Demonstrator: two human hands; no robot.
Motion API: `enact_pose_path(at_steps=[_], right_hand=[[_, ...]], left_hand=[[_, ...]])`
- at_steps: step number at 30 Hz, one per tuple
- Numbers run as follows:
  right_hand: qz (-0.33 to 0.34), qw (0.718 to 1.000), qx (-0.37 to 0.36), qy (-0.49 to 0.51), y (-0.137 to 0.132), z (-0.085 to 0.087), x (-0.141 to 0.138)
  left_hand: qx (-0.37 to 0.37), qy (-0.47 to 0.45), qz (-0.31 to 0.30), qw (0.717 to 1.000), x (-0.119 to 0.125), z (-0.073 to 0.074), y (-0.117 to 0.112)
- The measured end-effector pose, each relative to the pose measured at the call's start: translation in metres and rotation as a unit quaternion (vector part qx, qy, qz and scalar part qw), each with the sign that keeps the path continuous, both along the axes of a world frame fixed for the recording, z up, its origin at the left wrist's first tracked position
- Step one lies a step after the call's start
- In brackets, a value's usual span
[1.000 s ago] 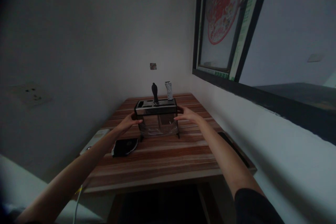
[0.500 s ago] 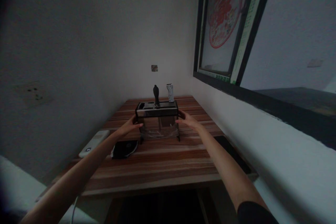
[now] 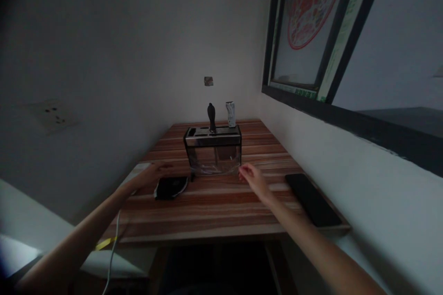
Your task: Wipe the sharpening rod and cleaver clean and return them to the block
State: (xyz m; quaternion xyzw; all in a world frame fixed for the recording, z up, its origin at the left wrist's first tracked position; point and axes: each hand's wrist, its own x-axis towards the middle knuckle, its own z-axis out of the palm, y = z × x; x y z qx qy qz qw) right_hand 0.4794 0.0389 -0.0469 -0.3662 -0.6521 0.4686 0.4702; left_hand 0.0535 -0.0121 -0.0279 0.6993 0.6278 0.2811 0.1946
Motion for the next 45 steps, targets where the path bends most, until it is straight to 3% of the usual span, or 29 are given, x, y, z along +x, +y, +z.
enact_pose_path(at_steps=[3,6,9,11,14,20,26,36,40,45], right_hand=[[0.126,0.986,0.053,-0.094,-0.029,0.005,-0.029],[0.195,0.953,0.144,-0.182,-0.049,0.015,-0.071],[0.186,0.909,0.275,-0.252,-0.058,0.023,-0.115],[0.172,0.877,0.314,-0.321,-0.061,0.026,-0.142],[0.125,0.842,0.296,-0.434,-0.062,0.028,-0.173],[0.095,0.833,0.251,-0.484,-0.052,0.026,-0.202],[0.099,0.855,0.215,-0.462,-0.049,0.020,-0.200],[0.099,0.946,0.123,-0.283,-0.041,0.007,-0.168],[0.112,0.969,0.087,-0.203,-0.031,0.002,-0.132],[0.128,0.984,0.036,-0.119,-0.014,-0.003,-0.075]], left_hand=[[-0.011,0.040,0.003,0.999,-0.007,-0.006,-0.009],[-0.015,0.077,0.002,0.997,-0.008,-0.012,-0.013],[-0.022,0.104,-0.003,0.994,-0.008,-0.016,-0.013],[-0.025,0.114,-0.005,0.993,-0.007,-0.018,-0.012],[-0.023,0.124,0.001,0.992,-0.006,-0.018,-0.014],[-0.032,0.116,0.007,0.993,0.002,-0.012,-0.022],[-0.043,0.067,-0.014,0.997,0.012,-0.001,-0.035],[-0.071,-0.038,-0.084,0.993,0.033,0.028,-0.052],[-0.077,-0.083,-0.121,0.986,0.060,0.025,-0.048],[-0.067,-0.109,-0.160,0.979,0.111,0.005,-0.029]])
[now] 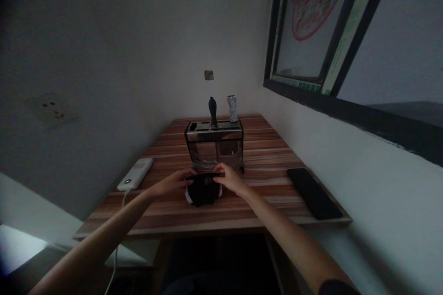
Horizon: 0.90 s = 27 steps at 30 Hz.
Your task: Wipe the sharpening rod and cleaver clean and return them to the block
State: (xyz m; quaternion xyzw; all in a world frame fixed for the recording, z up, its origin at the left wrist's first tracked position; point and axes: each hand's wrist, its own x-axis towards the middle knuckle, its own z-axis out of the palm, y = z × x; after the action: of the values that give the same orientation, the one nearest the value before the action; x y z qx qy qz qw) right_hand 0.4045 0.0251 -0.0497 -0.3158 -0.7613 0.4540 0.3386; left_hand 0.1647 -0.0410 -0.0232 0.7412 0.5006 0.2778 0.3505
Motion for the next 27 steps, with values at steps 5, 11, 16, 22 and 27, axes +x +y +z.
enact_pose_path(at_steps=[5,11,16,22,27], right_hand=[[-0.032,0.999,0.022,0.012,0.014,-0.015,0.039],[-0.088,0.993,0.075,-0.026,0.015,-0.027,0.043],[-0.111,0.986,0.109,-0.061,0.008,-0.028,0.038],[-0.136,0.975,0.162,-0.074,0.004,-0.024,0.044],[-0.203,0.973,0.112,0.012,0.003,-0.019,0.052]], left_hand=[[0.050,0.002,0.017,0.999,0.045,-0.027,0.021],[0.126,0.037,0.049,0.990,0.056,-0.041,0.025],[0.172,0.077,0.065,0.980,0.047,-0.042,0.021],[0.205,0.089,0.101,0.970,0.042,-0.032,0.013],[0.237,0.050,0.206,0.948,0.021,-0.026,0.007]])
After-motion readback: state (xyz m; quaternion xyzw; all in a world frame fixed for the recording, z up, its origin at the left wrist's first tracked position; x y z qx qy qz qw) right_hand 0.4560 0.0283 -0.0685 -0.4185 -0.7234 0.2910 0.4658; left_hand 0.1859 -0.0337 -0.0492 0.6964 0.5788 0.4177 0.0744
